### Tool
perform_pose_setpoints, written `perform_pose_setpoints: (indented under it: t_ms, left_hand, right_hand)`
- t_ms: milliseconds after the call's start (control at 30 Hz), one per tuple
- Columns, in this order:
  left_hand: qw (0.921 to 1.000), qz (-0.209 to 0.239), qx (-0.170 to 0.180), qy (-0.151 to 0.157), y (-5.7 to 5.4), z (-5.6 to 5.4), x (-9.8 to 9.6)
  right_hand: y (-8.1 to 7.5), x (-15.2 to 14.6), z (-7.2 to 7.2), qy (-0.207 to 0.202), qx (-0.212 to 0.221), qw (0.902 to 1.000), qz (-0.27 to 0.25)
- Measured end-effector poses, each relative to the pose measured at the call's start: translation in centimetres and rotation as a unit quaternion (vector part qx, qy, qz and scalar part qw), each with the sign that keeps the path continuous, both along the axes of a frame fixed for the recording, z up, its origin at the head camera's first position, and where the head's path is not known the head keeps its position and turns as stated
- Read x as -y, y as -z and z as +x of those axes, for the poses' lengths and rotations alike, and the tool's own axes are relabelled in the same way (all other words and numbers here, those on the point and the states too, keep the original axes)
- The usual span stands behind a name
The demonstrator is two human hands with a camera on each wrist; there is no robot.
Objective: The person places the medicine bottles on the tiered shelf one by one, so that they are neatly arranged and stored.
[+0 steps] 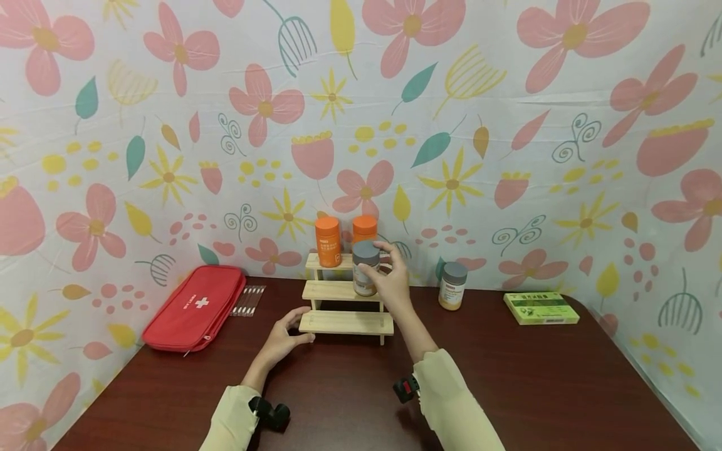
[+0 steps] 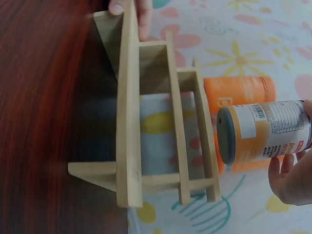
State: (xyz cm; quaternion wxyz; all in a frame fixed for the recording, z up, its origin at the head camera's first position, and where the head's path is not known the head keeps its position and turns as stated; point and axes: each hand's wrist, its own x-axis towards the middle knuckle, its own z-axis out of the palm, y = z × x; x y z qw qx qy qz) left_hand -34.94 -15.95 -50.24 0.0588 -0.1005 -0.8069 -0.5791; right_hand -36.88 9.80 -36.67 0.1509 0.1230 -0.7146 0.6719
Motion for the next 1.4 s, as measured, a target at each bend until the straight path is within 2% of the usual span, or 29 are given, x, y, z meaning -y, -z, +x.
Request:
perform_pose_setpoints:
  t_ms: [300,533,900,1167,1400]
  left_hand:
    - [1.0,-0.001,0.003,-0.007,0.1,0.0,-0.1]
    - [0.9999,0.0,0.006,-0.01,0.1,-0.1,0.0]
    - [1.0,0.002,0.003,-0.008,-0.2,0.0,-0.1]
    - [0.9999,0.004,-0.013,0.009,-0.2,-0.3,0.0]
    - [0.9999,0.01,0.004,-0.001,0.2,-0.4,0.0]
  right_hand:
    - [0.1,2.3,-0.3,-0.023,0.01,0.9993,0.027]
    - [0.5,3.4,-0.9,-0.025,0.014,0.9986,0.045]
    - [0.8,5.4,-1.8,-0.04,0.018,0.9977,0.051]
    - [1.4,6.1,-2.7,-0.011,-0.055,0.9949,0.084]
    - [2.5,6.9,-1.4,0.008,-0.096,0.9914,0.089]
